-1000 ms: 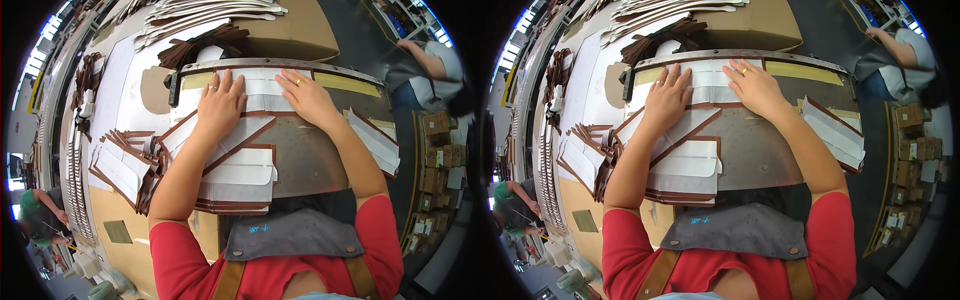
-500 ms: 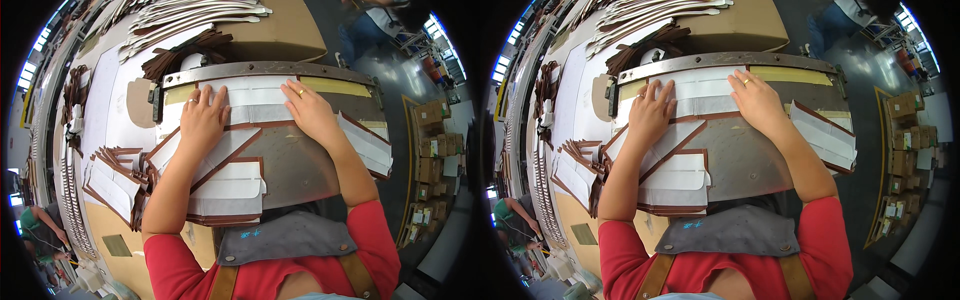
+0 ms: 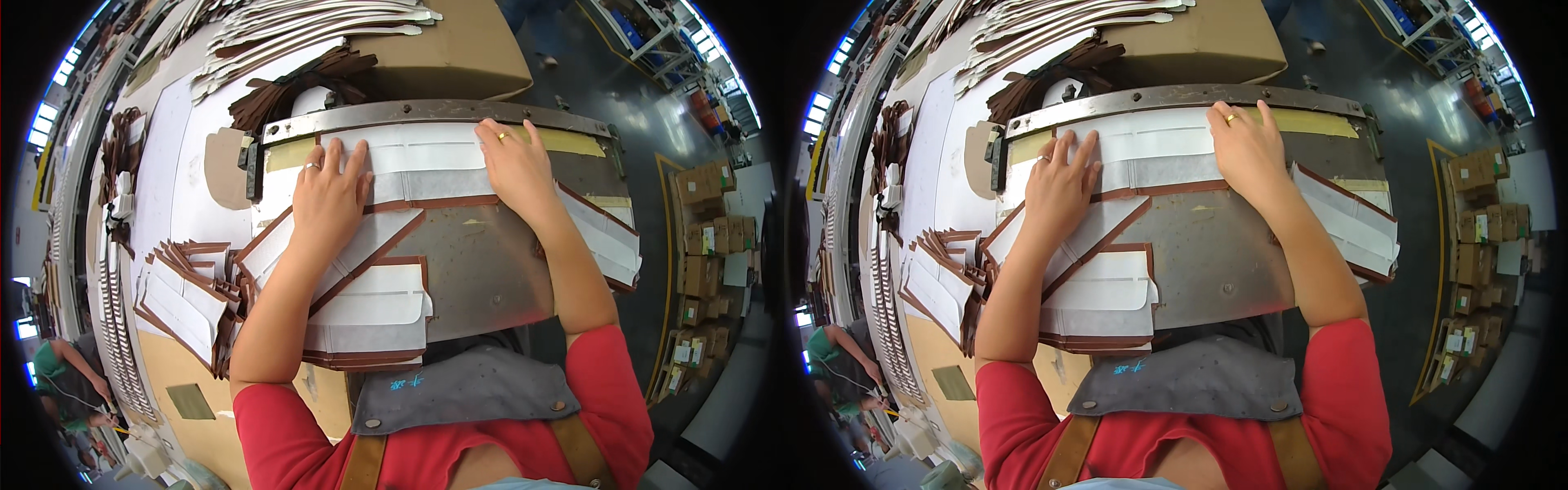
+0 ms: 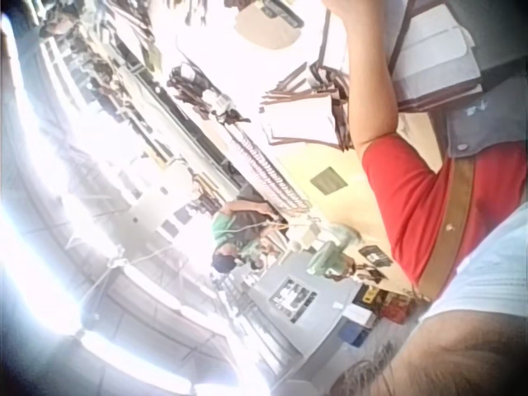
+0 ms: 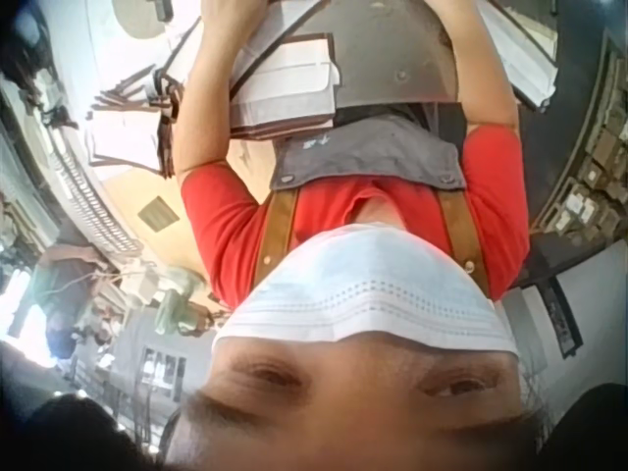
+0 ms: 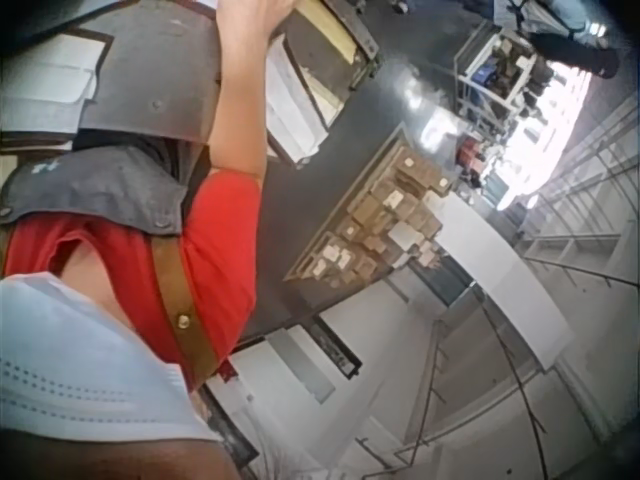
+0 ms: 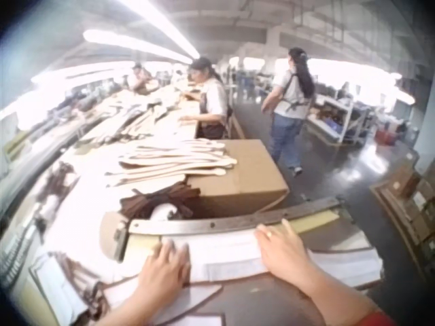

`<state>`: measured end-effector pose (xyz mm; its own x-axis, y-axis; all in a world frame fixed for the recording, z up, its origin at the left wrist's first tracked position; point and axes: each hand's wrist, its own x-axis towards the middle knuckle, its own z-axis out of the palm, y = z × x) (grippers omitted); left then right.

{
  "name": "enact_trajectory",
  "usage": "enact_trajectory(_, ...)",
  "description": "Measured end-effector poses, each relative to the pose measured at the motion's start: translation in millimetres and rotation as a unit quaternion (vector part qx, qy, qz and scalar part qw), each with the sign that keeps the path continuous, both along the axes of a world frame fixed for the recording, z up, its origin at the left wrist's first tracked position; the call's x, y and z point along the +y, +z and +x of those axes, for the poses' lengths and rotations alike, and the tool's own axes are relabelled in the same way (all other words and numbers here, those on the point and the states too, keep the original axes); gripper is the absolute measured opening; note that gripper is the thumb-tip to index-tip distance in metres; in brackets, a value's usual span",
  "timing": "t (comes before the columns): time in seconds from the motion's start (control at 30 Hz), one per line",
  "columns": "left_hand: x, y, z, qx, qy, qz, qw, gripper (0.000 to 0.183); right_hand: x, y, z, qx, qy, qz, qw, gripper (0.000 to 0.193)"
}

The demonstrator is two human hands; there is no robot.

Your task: The person assembles face masks by hand at a workstation. They pick up a white mask blank and a brown frame, align them, and press the edges together to secure the assembly. The finished masks are stacked on the table.

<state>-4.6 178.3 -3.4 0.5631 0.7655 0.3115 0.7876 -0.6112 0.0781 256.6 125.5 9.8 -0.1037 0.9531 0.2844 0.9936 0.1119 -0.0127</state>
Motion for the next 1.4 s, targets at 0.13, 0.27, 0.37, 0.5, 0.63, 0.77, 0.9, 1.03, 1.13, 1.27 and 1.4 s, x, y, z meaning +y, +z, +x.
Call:
enact_trajectory(0.13, 2, -7, 3, 0.001, 0.005, 0.016, 1.0, 0.04, -2, -6, 9, -0.084, -0.056, 0.031, 0.994, 0.026)
enact_trajectory(0.27, 0, -9, 1, 0.005, 0.012, 0.02, 1.0, 0.04, -14, -8, 1, 0.046, 0.048, 0.017, 0.998, 0.028)
enact_trajectory(0.37, -1, -6, 2, 0.01, 0.014, 0.022, 1.0, 0.04, -18, -3, -7, 0.065, 0.073, -0.014, 0.995, 0.032)
enact_trajectory(0.5, 0, -6, 1, -0.001, 0.004, 0.017, 1.0, 0.04, -15, 1, -10, 0.064, 0.056, -0.037, 0.996, 0.034)
enact_trajectory(0.63, 1, -7, -1, -0.009, -0.001, 0.015, 1.0, 0.039, -16, 1, -11, 0.049, 0.062, -0.03, 0.996, 0.035)
enact_trajectory(0.77, 2, -5, 1, -0.017, -0.008, -0.006, 1.0, 0.037, -16, -3, -9, 0.023, 0.067, -0.019, 0.997, 0.035)
enact_trajectory(0.9, -1, -7, -4, 0.021, 0.003, 0.054, 0.998, 0.036, -16, -2, -11, 0.022, 0.069, -0.025, 0.997, 0.035)
enact_trajectory(1.03, 0, -9, -4, 0.007, 0.003, 0.05, 0.999, 0.037, -16, 2, -12, 0.025, 0.062, -0.042, 0.997, 0.036)
enact_trajectory(1.13, -2, -7, -5, 0.014, 0.004, 0.034, 0.999, 0.037, -16, 3, -13, 0.014, 0.059, -0.043, 0.997, 0.037)
enact_trajectory(1.27, -1, -6, -6, 0.016, 0.002, 0.023, 1.0, 0.037, -17, 2, -13, 0.01, 0.072, -0.033, 0.997, 0.038)
enact_trajectory(1.4, -3, 0, -5, 0.017, -0.005, 0.014, 1.0, 0.038, -18, 0, -12, 0.001, 0.08, -0.026, 0.996, 0.039)
